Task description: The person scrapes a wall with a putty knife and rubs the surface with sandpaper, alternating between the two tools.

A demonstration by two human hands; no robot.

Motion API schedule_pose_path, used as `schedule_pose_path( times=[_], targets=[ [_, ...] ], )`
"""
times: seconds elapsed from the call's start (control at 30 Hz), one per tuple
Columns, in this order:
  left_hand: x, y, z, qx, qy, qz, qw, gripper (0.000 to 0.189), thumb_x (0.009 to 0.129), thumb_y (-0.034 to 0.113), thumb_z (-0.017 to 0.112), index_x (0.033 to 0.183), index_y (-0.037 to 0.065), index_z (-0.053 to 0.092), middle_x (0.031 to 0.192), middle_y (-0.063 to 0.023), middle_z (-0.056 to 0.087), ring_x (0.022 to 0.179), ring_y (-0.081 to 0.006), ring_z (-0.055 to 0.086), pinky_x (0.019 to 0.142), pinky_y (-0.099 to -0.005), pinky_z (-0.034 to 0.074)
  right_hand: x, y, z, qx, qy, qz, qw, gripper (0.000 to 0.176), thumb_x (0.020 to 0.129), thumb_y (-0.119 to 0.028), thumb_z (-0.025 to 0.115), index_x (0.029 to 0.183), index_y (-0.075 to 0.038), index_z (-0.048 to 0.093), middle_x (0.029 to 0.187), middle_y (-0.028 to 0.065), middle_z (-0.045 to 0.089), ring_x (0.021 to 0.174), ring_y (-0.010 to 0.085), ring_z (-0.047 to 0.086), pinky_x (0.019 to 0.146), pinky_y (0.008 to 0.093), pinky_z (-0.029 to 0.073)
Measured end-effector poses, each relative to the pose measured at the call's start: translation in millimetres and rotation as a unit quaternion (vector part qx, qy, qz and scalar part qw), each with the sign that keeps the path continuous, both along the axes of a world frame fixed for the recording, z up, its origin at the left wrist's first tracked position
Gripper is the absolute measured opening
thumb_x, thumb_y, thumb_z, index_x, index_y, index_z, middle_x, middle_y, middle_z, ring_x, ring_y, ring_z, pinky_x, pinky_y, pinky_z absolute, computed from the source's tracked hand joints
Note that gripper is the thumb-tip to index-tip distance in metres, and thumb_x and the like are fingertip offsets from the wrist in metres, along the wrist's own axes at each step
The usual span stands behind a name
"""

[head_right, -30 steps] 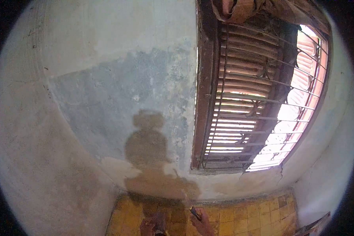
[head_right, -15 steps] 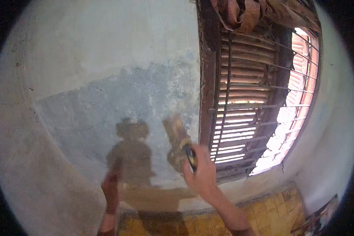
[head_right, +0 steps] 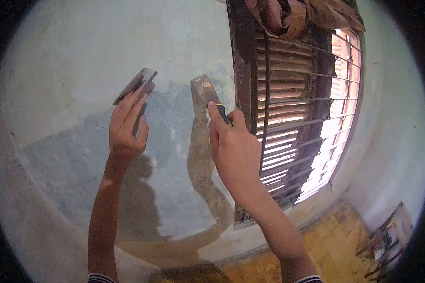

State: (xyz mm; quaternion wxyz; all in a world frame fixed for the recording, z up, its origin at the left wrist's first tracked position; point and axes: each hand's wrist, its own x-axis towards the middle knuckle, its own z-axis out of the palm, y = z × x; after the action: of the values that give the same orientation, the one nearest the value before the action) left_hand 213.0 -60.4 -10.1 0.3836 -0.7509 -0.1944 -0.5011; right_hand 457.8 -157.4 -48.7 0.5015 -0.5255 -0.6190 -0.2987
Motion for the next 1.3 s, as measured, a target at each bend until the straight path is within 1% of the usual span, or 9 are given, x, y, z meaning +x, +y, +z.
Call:
schedule_pose_path(
  times=[0.17, 0.33, 0.5, 0.7, 0.83, 0.93, 1.07, 1.17, 1.3],
  targets=[
    [6, 33, 16, 0.029, -0.007, 0.022, 0.999, 0.056, 0.082, 0.002, 0.063, 0.138, 0.002, 0.06, 0.147, -0.0136, 0.056, 0.136, -0.0313, 0.053, 0.113, -0.0469, 0.042, -6, -7, 11, -0.016, -0.007, -0.013, 1.0, 0.038, 0.095, -0.016, 0.065, 0.133, -0.014, 0.066, 0.099, 0.0148, 0.061, 0.063, 0.0311, 0.068, 0.052, 0.0419, 0.056],
    [10, 40, 15, 0.033, -0.029, 0.007, 0.999, 0.054, 0.085, 0.0, 0.06, 0.139, 0.005, 0.06, 0.149, -0.0141, 0.054, 0.136, -0.0342, 0.052, 0.114, -0.0476, 0.041, -1, -2, 5, -0.02, -0.011, -0.013, 1.0, 0.039, 0.094, -0.015, 0.065, 0.134, -0.015, 0.066, 0.098, 0.0155, 0.061, 0.061, 0.0318, 0.068, 0.05, 0.0418, 0.055],
    [9, 48, 13, 0.052, -0.022, 0.009, 0.998, 0.051, 0.085, -0.001, 0.059, 0.136, 0.005, 0.062, 0.149, -0.0139, 0.054, 0.137, -0.0328, 0.053, 0.115, -0.0479, 0.042, -1, 0, 11, -0.005, 0.007, 0.011, 1.0, 0.038, 0.094, -0.015, 0.065, 0.133, -0.014, 0.067, 0.094, 0.0146, 0.062, 0.067, 0.0324, 0.069, 0.057, 0.0436, 0.056],
    [9, 49, 11, 0.065, -0.026, 0.011, 0.998, 0.048, 0.084, -0.001, 0.058, 0.132, 0.004, 0.065, 0.149, -0.0134, 0.055, 0.137, -0.0312, 0.054, 0.116, -0.0482, 0.042, -15, -9, 26, -0.019, 0.011, -0.016, 1.0, 0.037, 0.095, -0.015, 0.065, 0.131, -0.014, 0.068, 0.093, 0.0152, 0.063, 0.069, 0.0329, 0.069, 0.057, 0.0436, 0.056],
    [8, 46, 11, 0.043, -0.027, -0.009, 0.999, 0.048, 0.085, -0.002, 0.058, 0.132, 0.005, 0.064, 0.149, -0.0136, 0.055, 0.138, -0.0325, 0.052, 0.117, -0.0484, 0.04, -15, -7, 26, 0.003, 0.044, -0.002, 0.999, 0.033, 0.094, -0.011, 0.068, 0.127, -0.014, 0.072, 0.084, 0.0155, 0.064, 0.07, 0.033, 0.066, 0.063, 0.0425, 0.051],
    [10, 44, 12, 0.037, -0.031, -0.014, 0.999, 0.047, 0.086, -0.002, 0.058, 0.132, 0.005, 0.064, 0.149, -0.0138, 0.055, 0.139, -0.0333, 0.051, 0.118, -0.0489, 0.039, -14, -7, 25, -0.017, 0.025, -0.023, 0.999, 0.033, 0.095, -0.016, 0.064, 0.128, -0.015, 0.07, 0.09, 0.0146, 0.064, 0.072, 0.0325, 0.07, 0.061, 0.0442, 0.056],
    [9, 44, 11, 0.037, -0.031, -0.012, 0.999, 0.047, 0.086, -0.002, 0.058, 0.132, 0.005, 0.064, 0.149, -0.0138, 0.055, 0.14, -0.0336, 0.05, 0.118, -0.0491, 0.038, -13, -7, 19, -0.001, 0.049, 0.006, 0.999, 0.033, 0.095, -0.012, 0.067, 0.127, -0.015, 0.072, 0.084, 0.0146, 0.064, 0.07, 0.0332, 0.066, 0.064, 0.043, 0.051],
    [9, 46, 12, 0.041, -0.03, -0.02, 0.998, 0.047, 0.086, -0.001, 0.058, 0.132, 0.006, 0.063, 0.149, -0.0138, 0.055, 0.14, -0.0336, 0.05, 0.118, -0.0492, 0.038, -16, -4, 23, 0.003, 0.055, -0.012, 0.998, 0.033, 0.095, -0.011, 0.067, 0.127, -0.015, 0.072, 0.083, 0.0145, 0.064, 0.07, 0.0329, 0.065, 0.063, 0.043, 0.051],
    [10, 46, 10, 0.035, -0.031, -0.005, 0.999, 0.047, 0.086, -0.001, 0.058, 0.132, 0.006, 0.063, 0.149, -0.0137, 0.055, 0.14, -0.033, 0.05, 0.118, -0.0487, 0.038, -18, -8, 25, -0.02, 0.039, -0.031, 0.999, 0.033, 0.096, -0.018, 0.064, 0.128, -0.016, 0.071, 0.09, 0.0138, 0.064, 0.071, 0.0327, 0.07, 0.06, 0.0442, 0.056]
  ],
)
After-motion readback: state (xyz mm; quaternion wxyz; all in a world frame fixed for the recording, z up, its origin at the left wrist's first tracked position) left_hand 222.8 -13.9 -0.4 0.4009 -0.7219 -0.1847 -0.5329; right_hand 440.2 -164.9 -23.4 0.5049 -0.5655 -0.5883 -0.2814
